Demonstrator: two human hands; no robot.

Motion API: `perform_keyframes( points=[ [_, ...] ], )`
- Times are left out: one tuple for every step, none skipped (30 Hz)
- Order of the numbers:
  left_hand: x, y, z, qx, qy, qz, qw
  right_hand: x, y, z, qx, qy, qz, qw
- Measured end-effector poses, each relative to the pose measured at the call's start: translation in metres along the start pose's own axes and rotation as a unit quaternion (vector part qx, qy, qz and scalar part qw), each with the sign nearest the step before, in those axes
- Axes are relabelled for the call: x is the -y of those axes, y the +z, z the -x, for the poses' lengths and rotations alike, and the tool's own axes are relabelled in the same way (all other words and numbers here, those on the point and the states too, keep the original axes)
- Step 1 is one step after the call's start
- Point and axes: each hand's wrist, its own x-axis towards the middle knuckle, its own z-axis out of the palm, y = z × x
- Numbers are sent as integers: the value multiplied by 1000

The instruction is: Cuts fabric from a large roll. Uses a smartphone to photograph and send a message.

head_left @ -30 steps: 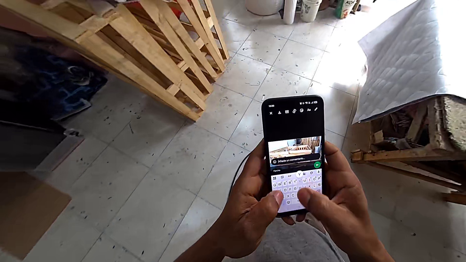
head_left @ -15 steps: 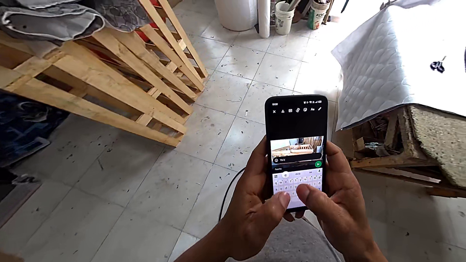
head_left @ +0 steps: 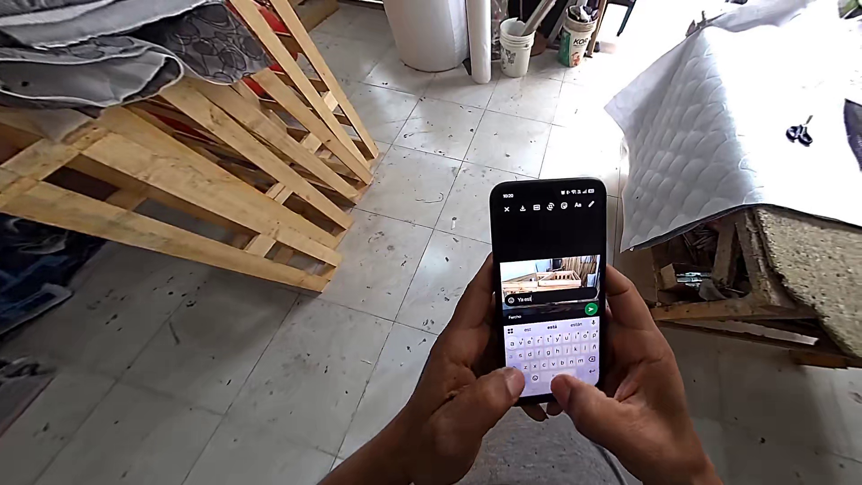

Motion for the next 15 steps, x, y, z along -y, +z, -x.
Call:
perform_keyframes(
  points=[
    [-2, -2, -1, 3, -1, 14, 1000, -1, 1, -1, -1, -1, 3, 1000],
    [-3, -5, -2, 7, -2, 23, 1000, -1, 3, -2, -1, -2, 4, 1000],
    [-4, -7, -3, 10, -2, 30, 1000, -2, 3, -3, 0, -3, 5, 1000],
    [-4, -9, -4, 13, -1, 34, 999, -2, 4, -5, -1, -2, 2, 1000],
    [-3, -11, -5, 19, 0, 39, 999, -2, 5, -6, -7, 0, -2, 1000],
    [-3, -12, -7, 24, 1, 41, 999, -3, 6, -8, -19, 3, -4, 1000],
    [-2, -12, -8, 30, 2, 37, 999, -4, 7, -10, -35, 5, -3, 999],
    [-1, -13, -8, 34, 3, 30, 999, -5, 9, -12, -55, 6, 4, 998],
    [0, -13, -9, 39, 4, 22, 999, -6, 11, -14, -74, 6, 11, 997],
    [1, -13, -10, 42, 3, 15, 999, -7, 13, -15, -90, 5, 16, 996],
    [1, -14, -10, 44, 2, 12, 999, -7, 14, -16, -98, 4, 12, 995],
    [1, -16, -11, 45, 1, 12, 999, -8, 13, -16, -94, 4, 0, 996],
    [0, -18, -12, 44, -3, 16, 999, -9, 10, -15, -75, 5, -24, 997],
    [-1, -20, -13, 45, -7, 21, 999, -9, 5, -13, -47, 8, -51, 998],
    [-3, -23, -14, 46, -11, 28, 998, -9, 1, -12, -18, 11, -77, 997]
  ],
)
